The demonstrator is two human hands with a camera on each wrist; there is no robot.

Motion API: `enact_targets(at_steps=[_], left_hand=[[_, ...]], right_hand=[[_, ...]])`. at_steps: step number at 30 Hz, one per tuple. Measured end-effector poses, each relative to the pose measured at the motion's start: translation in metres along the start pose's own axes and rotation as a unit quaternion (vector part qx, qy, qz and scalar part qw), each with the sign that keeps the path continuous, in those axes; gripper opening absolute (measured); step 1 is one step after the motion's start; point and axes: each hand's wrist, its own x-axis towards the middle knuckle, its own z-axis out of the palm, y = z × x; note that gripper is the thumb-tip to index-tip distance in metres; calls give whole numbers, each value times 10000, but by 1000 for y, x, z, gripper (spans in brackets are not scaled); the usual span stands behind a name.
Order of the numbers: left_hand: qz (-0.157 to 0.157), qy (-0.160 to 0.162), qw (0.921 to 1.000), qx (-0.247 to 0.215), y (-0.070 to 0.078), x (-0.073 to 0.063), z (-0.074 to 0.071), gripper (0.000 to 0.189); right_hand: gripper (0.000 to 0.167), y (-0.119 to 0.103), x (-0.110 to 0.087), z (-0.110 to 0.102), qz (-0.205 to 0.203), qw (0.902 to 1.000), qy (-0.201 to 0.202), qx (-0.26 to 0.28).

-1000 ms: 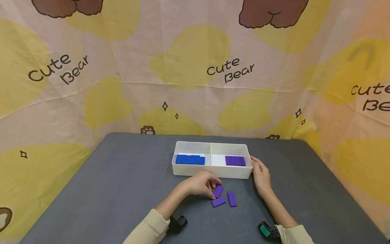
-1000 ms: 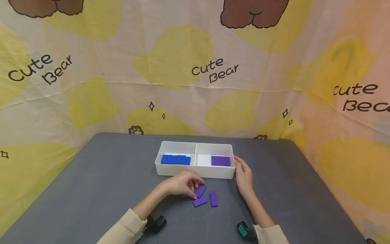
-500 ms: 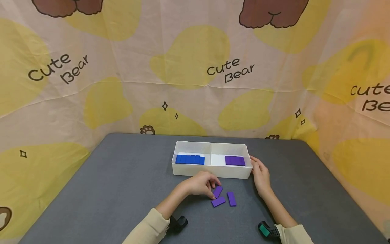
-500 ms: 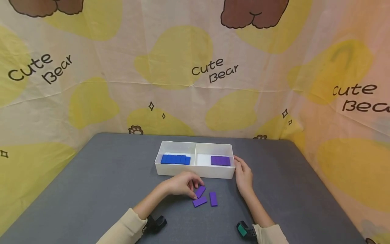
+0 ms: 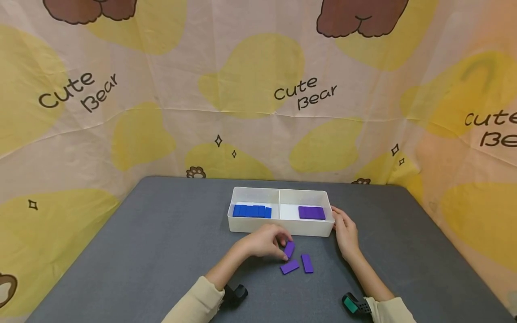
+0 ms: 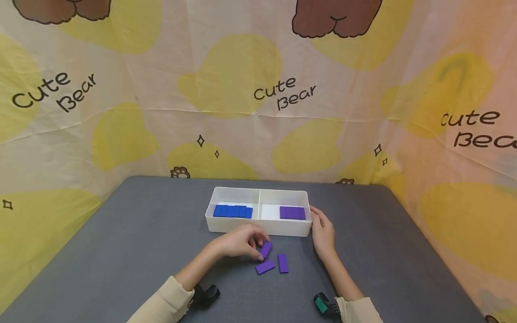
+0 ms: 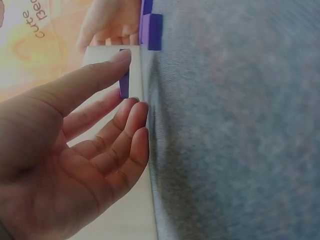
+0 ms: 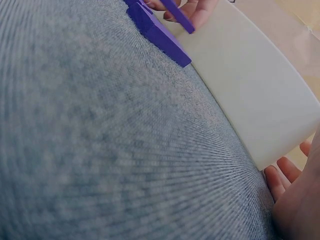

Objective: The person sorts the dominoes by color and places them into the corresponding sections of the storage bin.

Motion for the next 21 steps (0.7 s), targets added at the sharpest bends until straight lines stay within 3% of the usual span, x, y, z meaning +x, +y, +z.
enact_targets(at_steps=[15, 21], left_hand=[[13, 171, 9990, -403, 15, 2, -15, 41], [92, 303, 9989, -347, 23, 5, -25, 42]], right_hand=[[50, 0, -1, -2, 49, 9999, -90, 55], [49, -1, -1, -1, 51, 10000, -57, 8]])
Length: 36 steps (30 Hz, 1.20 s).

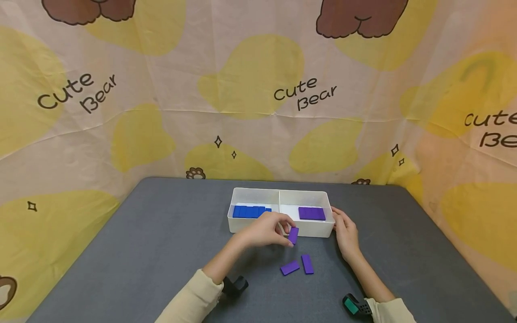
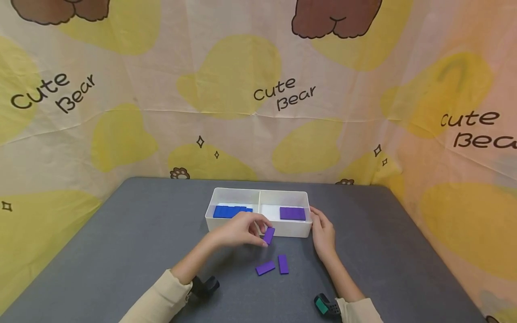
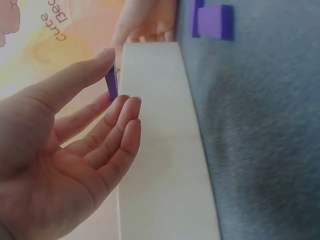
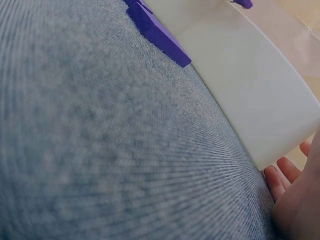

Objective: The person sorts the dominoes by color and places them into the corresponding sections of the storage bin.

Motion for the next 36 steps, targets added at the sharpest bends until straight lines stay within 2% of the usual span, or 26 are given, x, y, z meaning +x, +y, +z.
enact_targets(at_steps=[8, 17, 28, 36], left_hand=[[-80, 199, 9997, 148, 7, 8, -13, 43], [-233, 522, 9983, 142, 2, 22, -22, 45], [-347, 925, 9945, 337, -7, 38, -23, 45], [-674, 1247, 9889, 456, -16, 44, -22, 43]], right_hand=[[48, 1, 0, -1, -10, 10000, 56, 25], [50, 1, -2, -2, 28, 10000, -16, 0], [50, 1, -2, -1, 75, 10000, -6, -1], [50, -1, -2, 0, 8, 10000, -8, -24]])
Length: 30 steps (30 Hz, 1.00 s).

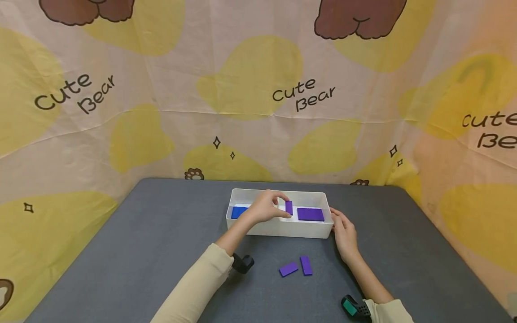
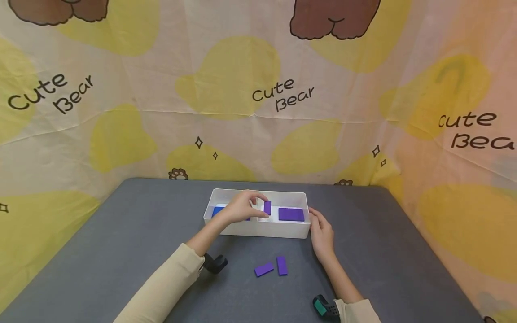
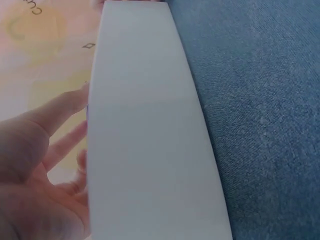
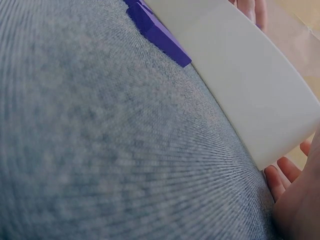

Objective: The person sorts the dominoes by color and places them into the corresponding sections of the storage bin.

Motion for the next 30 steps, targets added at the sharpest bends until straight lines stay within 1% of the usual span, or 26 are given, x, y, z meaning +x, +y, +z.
enact_targets(at_steps=[6, 10, 14, 20, 24, 27, 30], left_hand=[[-71, 164, 9997, 153, -4, 8, 8, 41], [-42, 252, 9989, 380, -3, 12, 14, 40], [-193, 257, 9984, 463, 0, 16, 20, 39], [-743, 285, 9965, 238, 3, 22, 30, 39], [-1175, 322, 9925, 50, 4, 26, 35, 38], [-1493, 353, 9881, 65, 7, 28, 38, 38], [-1850, 408, 9815, 275, 11, 31, 41, 40]], right_hand=[[48, 2, 1, 2, -21, 10000, 93, -15], [48, 2, 2, 2, -62, 9999, 128, -27], [49, 1, 2, 2, -60, 9999, 79, -25], [49, 0, 2, 1, -48, 10000, 30, -1], [49, 0, 2, 1, -49, 10000, 58, -12], [49, 0, 2, 1, -32, 10000, 63, -41], [49, 0, 2, 1, -18, 10000, 67, -65]])
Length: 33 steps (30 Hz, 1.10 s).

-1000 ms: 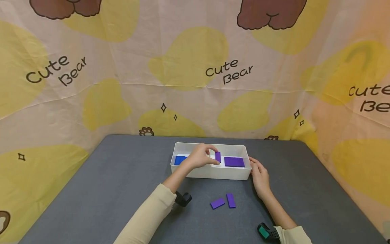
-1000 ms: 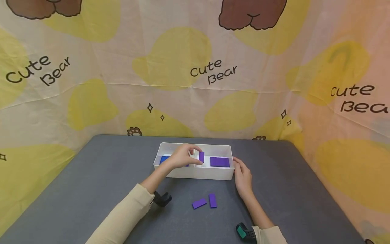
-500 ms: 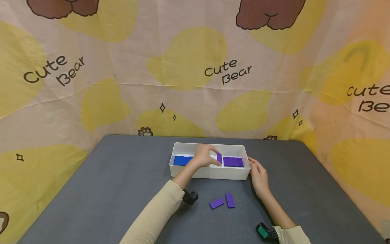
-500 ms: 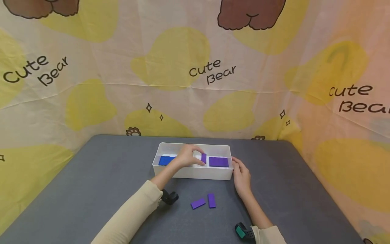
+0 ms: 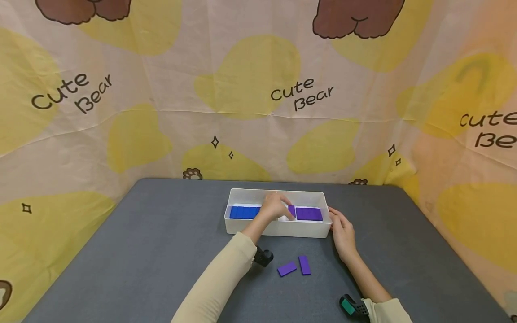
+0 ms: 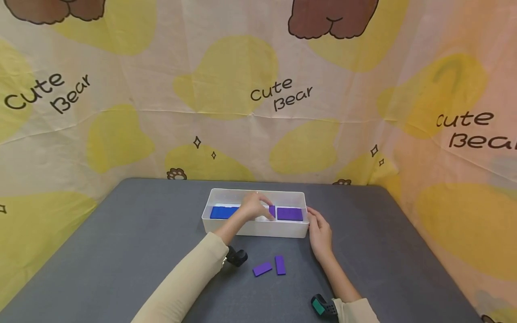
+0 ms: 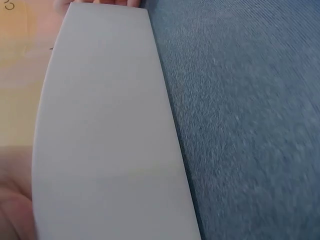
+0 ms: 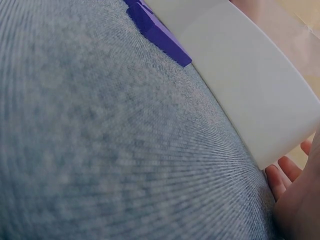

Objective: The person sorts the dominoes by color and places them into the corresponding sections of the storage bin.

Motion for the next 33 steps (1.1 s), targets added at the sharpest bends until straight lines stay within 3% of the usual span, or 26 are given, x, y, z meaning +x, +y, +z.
enact_targets(at_steps=[5, 7, 13, 18, 24, 33], left_hand=[[-623, 249, 9965, 499, 9, 1, 8, 41], [-740, 367, 9946, 626, 12, 2, 11, 40], [-863, 555, 9911, 851, 15, 2, 14, 40], [-1046, 560, 9869, 1094, 17, 4, 14, 42], [-1248, 466, 9820, 1339, 18, 9, 17, 56], [-1132, 489, 9878, 953, 16, 3, 19, 46]], right_hand=[[49, -1, -1, 1, 5, 10000, -10, -15], [49, -2, -1, 1, -3, 10000, -1, -6], [49, -3, -1, 2, -51, 10000, 4, 6], [49, -4, 1, 3, -57, 10000, -22, 4], [49, -5, 1, 2, -32, 10000, 53, -65], [50, -1, -1, -1, 101, 9998, -72, -159]])
